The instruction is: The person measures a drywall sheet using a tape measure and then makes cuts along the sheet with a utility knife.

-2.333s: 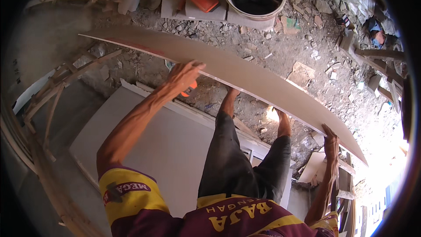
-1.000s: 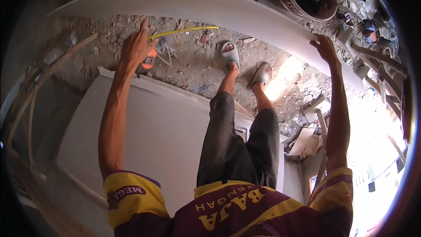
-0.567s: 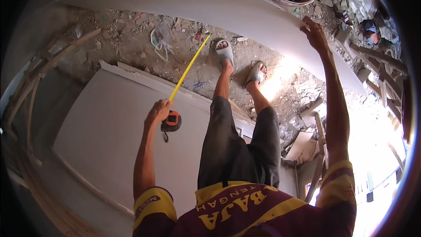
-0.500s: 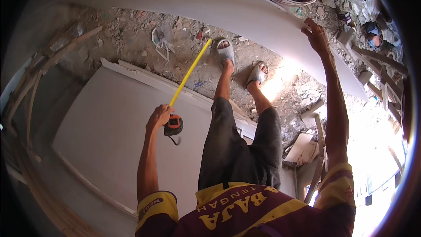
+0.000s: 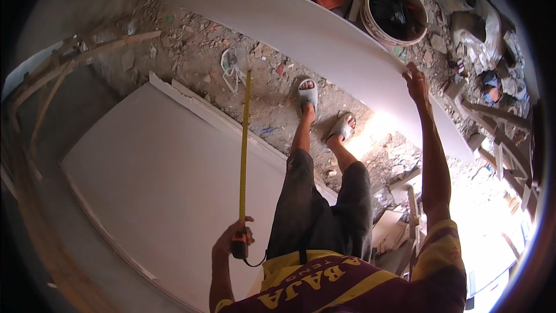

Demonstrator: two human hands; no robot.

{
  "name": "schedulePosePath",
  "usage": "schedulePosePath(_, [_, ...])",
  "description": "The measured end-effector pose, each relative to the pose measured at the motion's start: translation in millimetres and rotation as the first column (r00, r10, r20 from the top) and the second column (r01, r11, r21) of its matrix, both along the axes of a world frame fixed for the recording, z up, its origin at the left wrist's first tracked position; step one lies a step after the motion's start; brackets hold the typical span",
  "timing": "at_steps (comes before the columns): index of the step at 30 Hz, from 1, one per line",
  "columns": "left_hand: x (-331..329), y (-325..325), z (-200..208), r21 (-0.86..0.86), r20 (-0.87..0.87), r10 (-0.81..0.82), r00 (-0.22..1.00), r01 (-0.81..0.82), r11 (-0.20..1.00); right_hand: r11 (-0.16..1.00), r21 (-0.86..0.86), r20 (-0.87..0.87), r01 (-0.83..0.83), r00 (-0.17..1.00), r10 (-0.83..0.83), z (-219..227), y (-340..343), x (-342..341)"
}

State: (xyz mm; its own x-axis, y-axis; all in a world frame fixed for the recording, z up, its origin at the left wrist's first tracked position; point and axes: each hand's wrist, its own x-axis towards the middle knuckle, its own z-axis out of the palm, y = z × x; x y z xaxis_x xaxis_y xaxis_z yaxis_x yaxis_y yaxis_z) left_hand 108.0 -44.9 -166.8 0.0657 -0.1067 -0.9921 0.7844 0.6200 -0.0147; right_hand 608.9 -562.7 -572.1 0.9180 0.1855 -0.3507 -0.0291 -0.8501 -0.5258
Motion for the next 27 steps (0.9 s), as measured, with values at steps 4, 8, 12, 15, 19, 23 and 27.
schedulePosePath(4, [-18.7,-51.5,-0.8,-0.101,0.044,0.362,0.931,-0.357,0.929,1.0,-0.001,0.036,0.014,0.999,-0.014,6.8,-1.6,-11.2])
schedulePosePath(8, [-49.5,-90.0,-8.3,-0.304,0.125,0.661,0.74,-0.605,0.735,0.981,-0.191,0.285,0.042,0.958,0.015,30.2,39.0,-56.0])
schedulePosePath(12, [-39.4,-102.4,-7.9,-0.524,0.057,0.835,0.548,-0.695,0.492,0.997,0.066,0.132,0.051,0.99,-0.059,55.5,81.2,-132.4])
schedulePosePath(15, [-56.5,-105.5,-27.2,-0.321,0.229,0.739,0.634,-0.667,0.672,0.972,0.232,-0.021,-0.039,0.999,0.045,80.2,120.9,-177.6])
schedulePosePath(19, [-4.8,-83.0,-27.7,-0.339,0.239,0.777,0.583,-0.699,0.629,0.956,0.269,-0.017,-0.12,0.991,0.129,136.2,206.5,-127.8])
schedulePosePath(23, [20.6,-38.0,-68.4,-0.274,0.212,0.794,0.57,-0.745,0.608,0.95,0.169,0.224,-0.262,0.949,0.222,143.8,290.4,-21.1])
schedulePosePath(27, [23.3,36.5,-91.6,-0.267,0.2,0.868,0.455,-0.827,0.495,0.971,0.081,0.373,-0.225,0.91,0.18,116.7,377.7,58.1])
